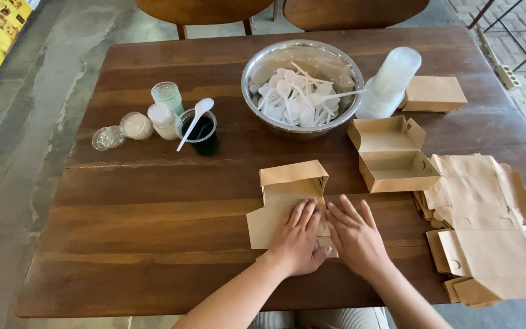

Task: The person assembles a flat cardboard box by folding its sides and securing the tabs. They repeat the process with another box, folding and pressing the flaps to form the container.

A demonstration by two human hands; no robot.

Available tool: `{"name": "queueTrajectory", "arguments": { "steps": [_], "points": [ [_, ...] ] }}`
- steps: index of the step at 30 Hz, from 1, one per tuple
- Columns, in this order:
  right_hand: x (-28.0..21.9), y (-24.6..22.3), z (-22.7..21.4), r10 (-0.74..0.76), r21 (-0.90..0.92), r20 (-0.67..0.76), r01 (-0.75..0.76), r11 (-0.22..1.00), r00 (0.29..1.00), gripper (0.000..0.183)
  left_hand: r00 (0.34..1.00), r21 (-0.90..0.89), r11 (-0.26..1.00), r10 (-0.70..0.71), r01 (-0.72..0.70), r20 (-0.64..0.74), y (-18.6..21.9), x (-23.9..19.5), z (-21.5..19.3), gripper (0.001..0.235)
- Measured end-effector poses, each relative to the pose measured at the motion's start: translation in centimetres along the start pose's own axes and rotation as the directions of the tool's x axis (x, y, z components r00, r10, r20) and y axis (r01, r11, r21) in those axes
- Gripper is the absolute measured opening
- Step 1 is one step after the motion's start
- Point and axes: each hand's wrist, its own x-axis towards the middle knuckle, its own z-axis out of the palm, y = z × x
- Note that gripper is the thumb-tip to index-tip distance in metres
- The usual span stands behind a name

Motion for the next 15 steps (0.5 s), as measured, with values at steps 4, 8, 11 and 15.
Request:
{"name": "queueTrajectory", "arguments": {
  "steps": [4, 8, 11, 15],
  "points": [
    [2.8, 1.4, 1.2, -0.022, -0.046, 0.000, 0.022, 0.999, 1.000, 0.037, 0.999, 0.017, 1.000, -0.003, 0.003, -0.039, 0.2, -0.1, -0.4, 0.087],
    [1.7, 0.4, 1.1, -0.027, -0.050, -0.006, 0.027, 0.998, 1.000, 0.036, 1.000, -0.069, 0.997, -0.028, 0.029, 0.013, 0.2, -0.1, -0.5, 0.085],
    [-1.3, -1.9, -0.5, -0.039, -0.099, -0.034, 0.035, 0.994, 0.999, 0.033, 0.995, -0.047, 0.999, -0.018, 0.022, 0.098, 0.4, 0.1, -1.1, 0.086],
    [-5.5, -4.0, -1.2, -0.078, -0.201, -0.196, 0.038, 0.979, 0.977, 0.028, 0.987, 0.005, 1.000, -0.030, 0.030, 0.157, 0.5, 0.2, -1.7, 0.094]
  ]
}}
